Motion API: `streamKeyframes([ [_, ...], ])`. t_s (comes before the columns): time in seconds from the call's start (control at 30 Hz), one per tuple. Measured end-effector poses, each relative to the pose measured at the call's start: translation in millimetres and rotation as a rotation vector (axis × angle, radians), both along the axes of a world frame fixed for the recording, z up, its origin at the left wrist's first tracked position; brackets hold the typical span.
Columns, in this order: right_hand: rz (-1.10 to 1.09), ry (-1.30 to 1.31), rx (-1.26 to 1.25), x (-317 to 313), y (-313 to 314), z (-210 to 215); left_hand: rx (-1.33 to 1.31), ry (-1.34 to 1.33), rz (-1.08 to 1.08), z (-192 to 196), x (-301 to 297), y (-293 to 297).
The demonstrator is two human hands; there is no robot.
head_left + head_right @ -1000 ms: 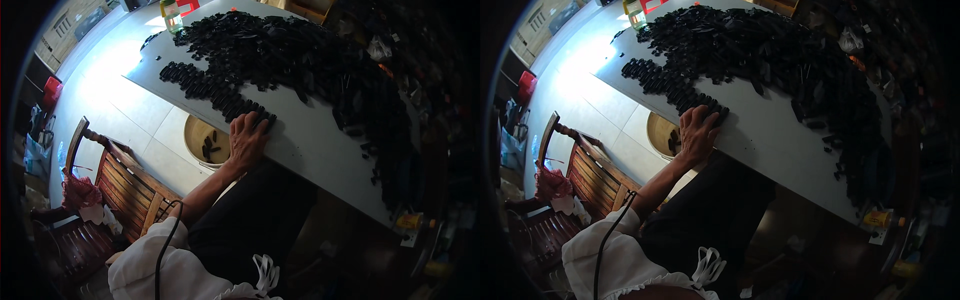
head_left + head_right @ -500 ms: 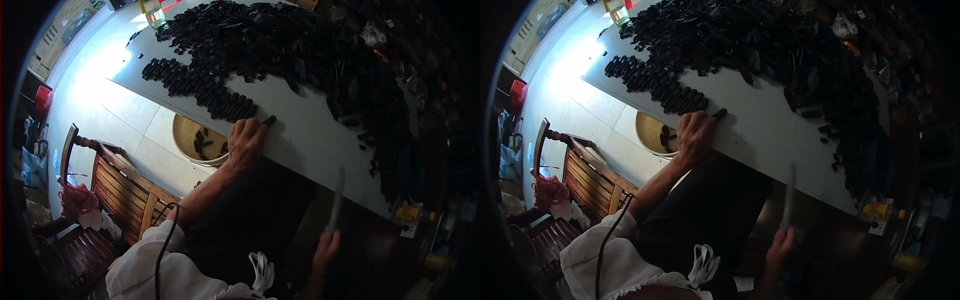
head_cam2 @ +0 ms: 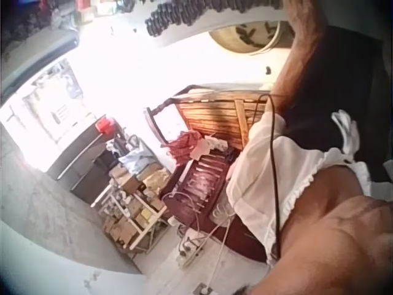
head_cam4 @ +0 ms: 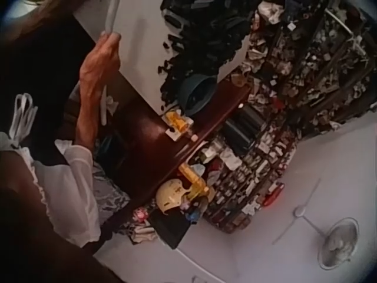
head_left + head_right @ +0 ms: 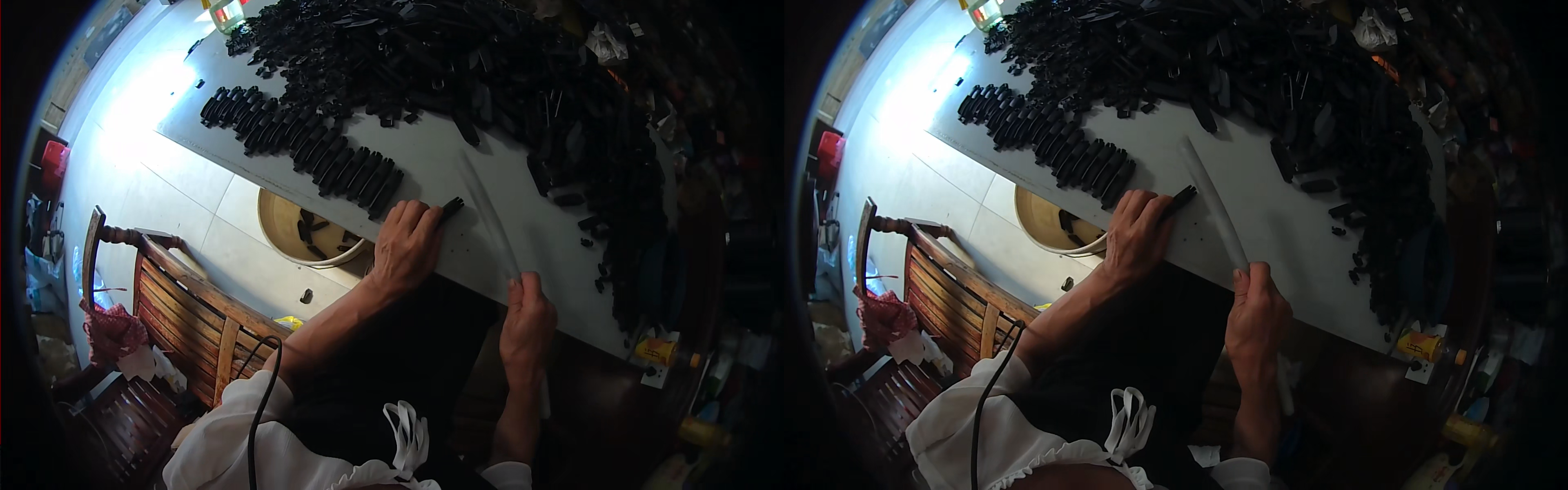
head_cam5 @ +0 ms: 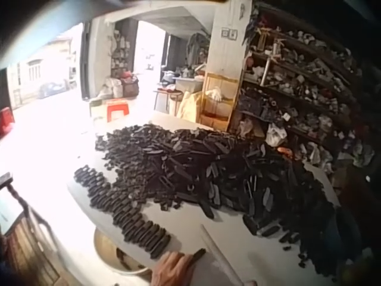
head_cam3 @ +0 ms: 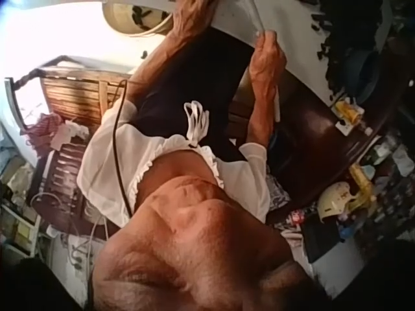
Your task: Assembling small black plastic parts and organizing them into rows on a white table.
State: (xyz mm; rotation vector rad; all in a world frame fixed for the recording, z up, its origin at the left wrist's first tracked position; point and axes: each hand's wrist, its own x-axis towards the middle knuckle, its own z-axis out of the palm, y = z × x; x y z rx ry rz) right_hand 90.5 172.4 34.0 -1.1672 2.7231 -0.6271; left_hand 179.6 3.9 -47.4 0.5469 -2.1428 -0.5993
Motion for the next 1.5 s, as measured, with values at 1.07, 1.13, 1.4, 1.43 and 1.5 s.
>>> streamKeyframes([
  [1.07,0.082,-0.164,-0.014,15.6,-26.2,-15.0,-0.118,-0.034,0.255,-4.7,20.8,-15.5],
  [1.13,0.059,-0.141,-0.039,17.9,-29.7,-4.8,-0.098,-0.034,0.241,-5.2,18.0,-14.9],
  [1.4,0.097,-0.029,0.349,17.3,-40.8,-3.1,-0.035,0.027,0.220,-5.1,15.9,-14.0],
  [1.43,0.031,-0.100,0.338,16.1,-41.2,2.0,-0.035,0.026,0.221,-4.7,16.4,-14.6],
  [1.5,-0.028,-0.154,0.250,11.6,-36.2,9.3,-0.042,0.035,0.197,-3.5,17.6,-16.5],
])
